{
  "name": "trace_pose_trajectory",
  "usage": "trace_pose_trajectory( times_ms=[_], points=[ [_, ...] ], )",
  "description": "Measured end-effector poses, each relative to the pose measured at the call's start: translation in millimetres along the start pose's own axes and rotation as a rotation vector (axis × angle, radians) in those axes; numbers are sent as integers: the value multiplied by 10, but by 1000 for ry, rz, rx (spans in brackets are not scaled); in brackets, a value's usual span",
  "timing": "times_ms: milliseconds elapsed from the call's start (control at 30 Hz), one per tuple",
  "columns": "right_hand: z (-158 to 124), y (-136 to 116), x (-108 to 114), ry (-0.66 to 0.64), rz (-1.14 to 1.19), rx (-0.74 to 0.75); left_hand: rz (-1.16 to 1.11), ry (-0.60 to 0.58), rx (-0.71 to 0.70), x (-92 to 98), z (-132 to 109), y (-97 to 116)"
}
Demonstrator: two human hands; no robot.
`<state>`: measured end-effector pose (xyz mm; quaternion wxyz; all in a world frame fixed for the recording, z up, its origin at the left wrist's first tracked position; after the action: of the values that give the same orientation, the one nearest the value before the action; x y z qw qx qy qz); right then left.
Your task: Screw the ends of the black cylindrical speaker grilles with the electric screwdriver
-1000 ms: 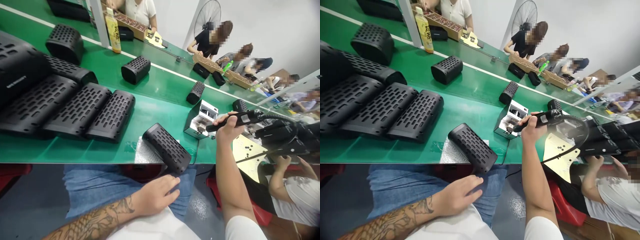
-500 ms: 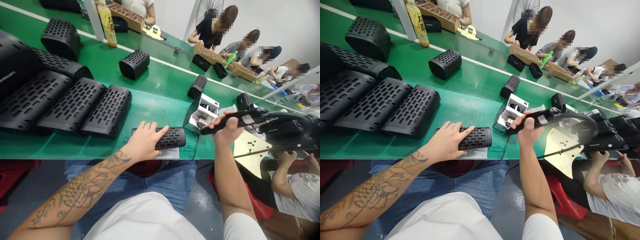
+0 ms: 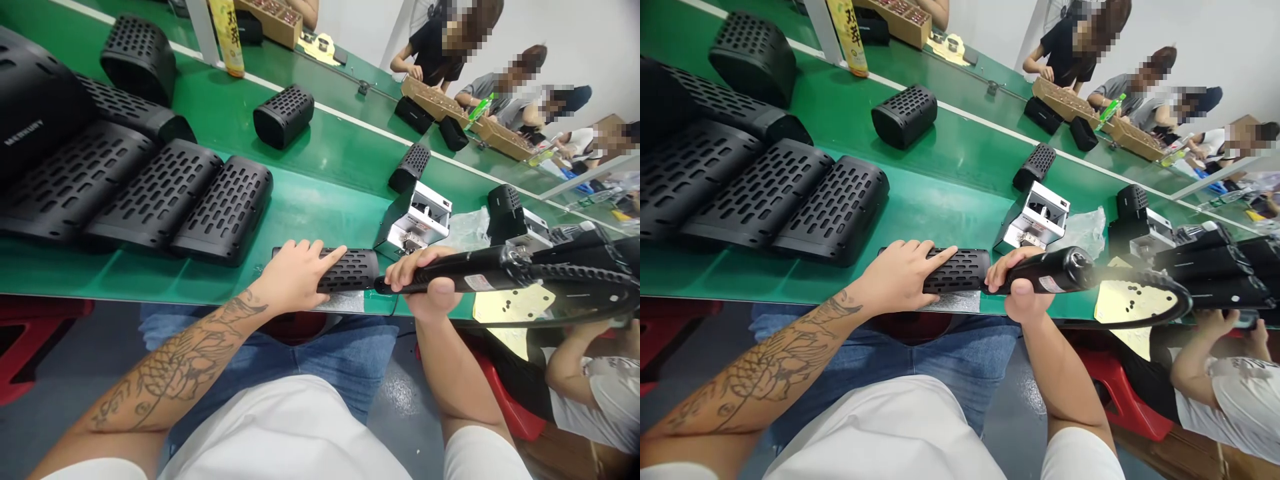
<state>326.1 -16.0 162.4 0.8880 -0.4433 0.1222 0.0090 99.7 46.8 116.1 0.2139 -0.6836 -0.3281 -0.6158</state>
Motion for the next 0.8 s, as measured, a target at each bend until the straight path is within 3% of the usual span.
trace_pose_trajectory(
  times_ms=[167, 367, 600, 800],
  points=[
    [3, 18, -37, -46, -19, -73, 9, 1, 0, 2, -14, 20],
    [0, 29, -86, -152, 10, -57, -12, 7, -7, 8, 4, 16],
    [-6, 88, -43, -185, 35, -81, -35, -17, 15, 31, 15, 14],
    [-39, -32, 7, -196, 20, -63, -25, -12, 5, 2, 17, 6]
  ],
)
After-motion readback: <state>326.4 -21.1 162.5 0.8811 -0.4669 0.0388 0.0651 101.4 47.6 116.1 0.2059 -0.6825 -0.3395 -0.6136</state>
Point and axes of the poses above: each hand's wrist, its own z-axis towards the middle knuckle, its own x-axis out of the back of the hand, y = z × x, the point moved 3 cm from there along z, towards the middle knuckle, and after that the axes turned 3 degrees about x, right-handed, at the moved point
